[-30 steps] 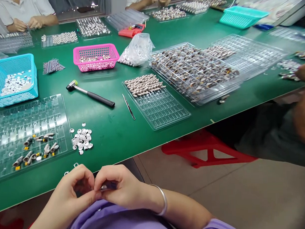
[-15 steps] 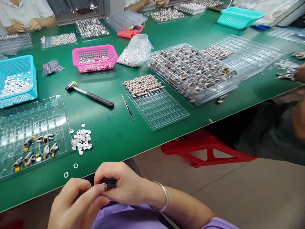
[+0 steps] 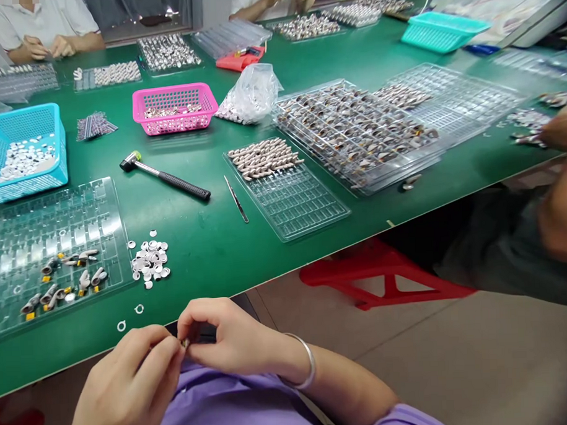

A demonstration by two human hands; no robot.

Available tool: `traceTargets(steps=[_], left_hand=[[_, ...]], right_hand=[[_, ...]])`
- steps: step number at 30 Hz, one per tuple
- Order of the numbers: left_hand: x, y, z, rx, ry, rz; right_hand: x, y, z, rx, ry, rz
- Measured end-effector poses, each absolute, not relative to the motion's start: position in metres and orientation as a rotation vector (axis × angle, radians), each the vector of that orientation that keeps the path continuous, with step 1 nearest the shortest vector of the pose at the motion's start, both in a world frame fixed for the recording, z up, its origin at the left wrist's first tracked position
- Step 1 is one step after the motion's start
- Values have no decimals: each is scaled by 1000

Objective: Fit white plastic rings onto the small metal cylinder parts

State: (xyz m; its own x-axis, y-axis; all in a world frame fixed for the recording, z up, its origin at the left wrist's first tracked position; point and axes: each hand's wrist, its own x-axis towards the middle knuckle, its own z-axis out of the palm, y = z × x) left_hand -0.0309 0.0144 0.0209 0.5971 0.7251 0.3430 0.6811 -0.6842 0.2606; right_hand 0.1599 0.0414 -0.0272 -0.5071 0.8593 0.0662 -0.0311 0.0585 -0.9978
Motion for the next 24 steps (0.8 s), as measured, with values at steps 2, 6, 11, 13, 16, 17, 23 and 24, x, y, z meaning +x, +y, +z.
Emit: traceTargets(steps=[2,6,11,13,16,17,23,24], left_hand=[[-32,12,16,2621,1230,707],[-32,10,8,2415,1242,791],[-32,9,5,2170,1311,818],[-33,7,4,2082,1363,838],[-33,5,2,1914,1428,858],[-33,4,2,1848,1441,858],[-32,3,-5,1457,1464,816],[-32,2,-6,1398,1457,814]], right_hand=[[159,41,-28,-860,-1581,1562],[159,40,-28,-864,-1555,1561],[161,40,-26,-863,-1566,1512],[161,39,-27,-859,-1594,1462],[160,37,-30,-826,-1649,1297],[160,36,-31,-811,-1668,1227],[158,30,-36,-739,-1788,857],[159,29,-36,-732,-1806,823]])
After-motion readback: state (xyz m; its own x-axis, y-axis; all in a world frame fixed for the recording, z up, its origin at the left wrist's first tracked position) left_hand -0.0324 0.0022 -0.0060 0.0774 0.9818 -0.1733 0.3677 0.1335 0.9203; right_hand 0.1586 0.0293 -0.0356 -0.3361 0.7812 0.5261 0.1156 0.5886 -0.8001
